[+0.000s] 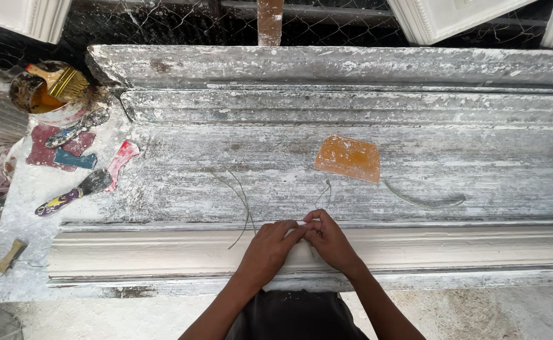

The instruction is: The person stands at a workbench and bends thin wire strips by hand, one at a time, shaping each into a curved form and placing the finished pieces on the bench. They continue handling and bending additional strips throughout the episode.

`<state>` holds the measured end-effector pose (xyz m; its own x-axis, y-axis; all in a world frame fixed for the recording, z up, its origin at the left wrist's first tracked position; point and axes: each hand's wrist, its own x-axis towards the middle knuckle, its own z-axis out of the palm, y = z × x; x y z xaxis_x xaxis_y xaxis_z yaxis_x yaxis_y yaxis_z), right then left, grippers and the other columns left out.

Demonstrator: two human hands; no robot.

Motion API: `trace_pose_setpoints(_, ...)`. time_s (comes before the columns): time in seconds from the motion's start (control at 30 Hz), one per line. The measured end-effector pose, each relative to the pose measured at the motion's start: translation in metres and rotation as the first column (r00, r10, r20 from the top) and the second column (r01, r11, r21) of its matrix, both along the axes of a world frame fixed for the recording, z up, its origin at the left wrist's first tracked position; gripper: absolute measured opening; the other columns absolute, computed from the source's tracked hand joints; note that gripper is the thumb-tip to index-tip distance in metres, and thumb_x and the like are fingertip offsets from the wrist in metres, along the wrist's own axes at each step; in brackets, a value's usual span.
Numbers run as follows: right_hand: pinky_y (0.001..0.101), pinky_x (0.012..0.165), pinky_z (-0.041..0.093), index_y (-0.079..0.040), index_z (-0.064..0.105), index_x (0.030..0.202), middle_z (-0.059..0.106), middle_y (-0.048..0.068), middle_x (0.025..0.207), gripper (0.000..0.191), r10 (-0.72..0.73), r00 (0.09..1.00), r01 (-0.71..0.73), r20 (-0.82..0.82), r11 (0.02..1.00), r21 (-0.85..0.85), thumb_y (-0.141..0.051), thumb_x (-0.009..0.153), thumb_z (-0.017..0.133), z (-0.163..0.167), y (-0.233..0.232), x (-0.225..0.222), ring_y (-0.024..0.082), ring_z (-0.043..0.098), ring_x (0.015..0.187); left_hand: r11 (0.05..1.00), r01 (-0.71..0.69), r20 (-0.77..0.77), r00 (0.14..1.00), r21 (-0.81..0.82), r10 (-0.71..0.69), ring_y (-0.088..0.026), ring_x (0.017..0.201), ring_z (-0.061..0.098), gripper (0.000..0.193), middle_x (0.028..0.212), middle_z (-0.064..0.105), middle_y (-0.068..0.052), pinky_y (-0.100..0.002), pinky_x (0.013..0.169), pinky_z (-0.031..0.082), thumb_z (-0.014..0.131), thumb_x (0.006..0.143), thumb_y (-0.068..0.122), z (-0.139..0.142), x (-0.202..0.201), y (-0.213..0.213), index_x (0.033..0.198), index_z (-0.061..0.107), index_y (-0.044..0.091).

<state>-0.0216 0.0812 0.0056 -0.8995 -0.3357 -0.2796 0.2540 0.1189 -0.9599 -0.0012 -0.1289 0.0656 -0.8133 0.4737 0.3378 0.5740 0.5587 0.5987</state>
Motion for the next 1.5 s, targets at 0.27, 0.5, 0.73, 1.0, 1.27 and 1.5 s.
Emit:
trace_pose_setpoints(0.27, 0.0284, 0.088, 0.055, -0.006, 0.049, 0.121, 0.08, 0.006, 0.1, 0.026, 0.142, 0.988, -0.153, 0.062, 0.964, 0.217, -0.008, 0.098, 0.06, 0.023, 0.002, 0.0, 0.013, 0.074, 0.099, 0.998, 0.064, 0.207, 0.976, 0.002, -0.063, -0.028, 0.099, 0.063, 0.045, 0.103, 0.063, -0.01, -0.039, 0.087, 0.052, 0.061, 0.086, -0.001, -0.014, 0.003, -0.001, 0.13, 0.068, 0.007)
trace_pose_setpoints(0.5, 0.0265, 0.087, 0.054, -0.008, 0.052, 0.136, 0.078, 0.009, 0.098, 0.041, 0.208, 0.968, -0.226, 0.142, 0.966, 0.125, -0.011, 0.097, 0.064, 0.036, 0.004, 0.0, 0.011, 0.072, 0.099, 1.0, -0.016, 0.115, 0.993, 0.023, 0.013, -0.032, 0.101, 0.062, 0.027, 0.104, 0.063, -0.012, -0.044, 0.088, 0.051, 0.061, 0.082, -0.003, -0.025, 0.001, -0.005, 0.107, 0.068, 0.003)
trace_pose_setpoints(0.73, 0.0385, 0.068, 0.055, 0.0, 0.054, 0.144, 0.079, 0.016, 0.125, 0.04, -0.044, 0.978, 0.064, 0.202, 0.993, -0.096, -0.015, 0.108, 0.051, 0.018, 0.041, -0.011, 0.028, 0.065, 0.076, 0.954, -0.284, 0.082, 0.958, 0.1, 0.276, -0.034, 0.093, 0.061, 0.01, 0.099, 0.06, -0.014, -0.044, 0.082, 0.049, 0.059, 0.093, 0.0, -0.027, 0.0, -0.005, 0.102, 0.061, 0.003)
trace_pose_setpoints(1.0, 0.0298, 0.106, 0.046, -0.001, 0.055, 0.141, 0.06, 0.013, 0.145, 0.04, 0.084, 0.984, -0.062, -0.16, 0.988, 0.139, -0.019, 0.106, 0.049, -0.005, 0.003, 0.01, 0.017, 0.058, 0.129, 0.628, -0.636, 0.795, 0.605, 0.449, 0.043, -0.012, 0.075, 0.055, 0.025, 0.082, 0.058, -0.006, -0.029, 0.072, 0.05, 0.047, 0.109, 0.025, -0.048, -0.001, 0.032, 0.112, 0.058, 0.003)
trace_pose_setpoints(1.27, 0.029, 0.079, 0.053, 0.001, 0.072, 0.131, 0.073, 0.014, 0.099, 0.04, -0.125, 0.991, 0.124, -0.044, 0.992, -0.035, -0.027, 0.109, 0.055, -0.002, -0.025, 0.013, 0.014, 0.062, 0.084, 0.637, -0.598, 0.773, 0.635, 0.486, 0.006, -0.011, 0.073, 0.053, 0.026, 0.081, 0.058, -0.005, -0.029, 0.066, 0.048, 0.049, 0.109, 0.026, -0.057, 0.017, 0.052, 0.113, 0.057, 0.002)
trace_pose_setpoints(1.5, 0.026, 0.082, 0.055, 0.001, 0.074, 0.12, 0.07, 0.0, 0.086, 0.038, -0.187, 0.976, 0.184, -0.11, 0.982, -0.03, -0.029, 0.105, 0.056, 0.005, -0.018, 0.004, 0.008, 0.065, 0.085, 0.784, -0.444, 0.503, 0.841, 0.434, 0.198, -0.027, 0.078, 0.065, 0.019, 0.09, 0.064, -0.015, -0.039, 0.068, 0.052, 0.054, 0.106, 0.019, -0.05, 0.025, 0.049, 0.108, 0.053, -0.001)
